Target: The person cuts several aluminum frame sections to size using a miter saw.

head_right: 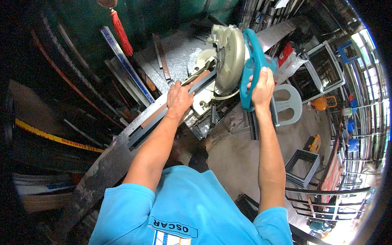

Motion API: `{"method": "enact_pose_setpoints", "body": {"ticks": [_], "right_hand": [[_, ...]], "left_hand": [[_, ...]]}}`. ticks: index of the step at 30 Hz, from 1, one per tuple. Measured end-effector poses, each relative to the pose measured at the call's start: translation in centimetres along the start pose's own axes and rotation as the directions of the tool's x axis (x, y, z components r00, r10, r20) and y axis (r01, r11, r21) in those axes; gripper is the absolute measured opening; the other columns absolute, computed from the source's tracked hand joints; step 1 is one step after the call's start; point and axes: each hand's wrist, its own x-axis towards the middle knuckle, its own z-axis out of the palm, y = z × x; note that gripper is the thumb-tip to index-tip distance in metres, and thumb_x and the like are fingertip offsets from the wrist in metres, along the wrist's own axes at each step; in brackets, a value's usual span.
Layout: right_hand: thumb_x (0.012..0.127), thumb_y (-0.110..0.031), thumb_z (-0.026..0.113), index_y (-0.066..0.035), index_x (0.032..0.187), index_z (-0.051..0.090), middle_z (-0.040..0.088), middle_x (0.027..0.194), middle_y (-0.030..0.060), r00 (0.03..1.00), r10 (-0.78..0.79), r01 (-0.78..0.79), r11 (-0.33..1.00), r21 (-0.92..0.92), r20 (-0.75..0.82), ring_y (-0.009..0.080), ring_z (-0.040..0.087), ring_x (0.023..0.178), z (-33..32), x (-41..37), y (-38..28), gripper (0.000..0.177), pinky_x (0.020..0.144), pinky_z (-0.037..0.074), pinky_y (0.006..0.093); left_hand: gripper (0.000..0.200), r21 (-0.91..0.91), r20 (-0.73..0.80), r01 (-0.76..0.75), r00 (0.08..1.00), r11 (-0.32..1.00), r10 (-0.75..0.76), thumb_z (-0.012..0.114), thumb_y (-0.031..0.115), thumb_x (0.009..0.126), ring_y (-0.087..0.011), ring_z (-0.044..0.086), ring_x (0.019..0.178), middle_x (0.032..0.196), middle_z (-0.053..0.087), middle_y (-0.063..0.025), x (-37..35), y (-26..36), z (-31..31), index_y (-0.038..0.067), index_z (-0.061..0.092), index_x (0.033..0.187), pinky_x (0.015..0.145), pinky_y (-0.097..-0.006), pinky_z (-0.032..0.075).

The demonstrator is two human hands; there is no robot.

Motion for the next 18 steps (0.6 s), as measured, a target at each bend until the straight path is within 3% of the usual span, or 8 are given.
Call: {"method": "enact_pose_setpoints", "body": {"ticks": [18], "right_hand": [[0.11, -0.04, 0.035, -0.002, 0.105, 0.057, 0.062, 0.073, 0.0078, 0.999, -0.04, 0.04, 0.999, -0.004, -0.016, 0.0158, 0.06, 0.054, 0.2, -0.5, 1.2, 0.045, 0.053, 0.049, 0.0318]], "left_hand": [[0.04, 0.007, -0.029, -0.019, 0.999, 1.0, 0.019, 0.076, 0.026, 0.086, -0.0345, 0.059, 0.108, 0.112, 0.06, -0.015, 0.0, -0.2, 0.5, 0.023, 0.074, 0.125, 0.094, -0.0441, 0.051]]}}
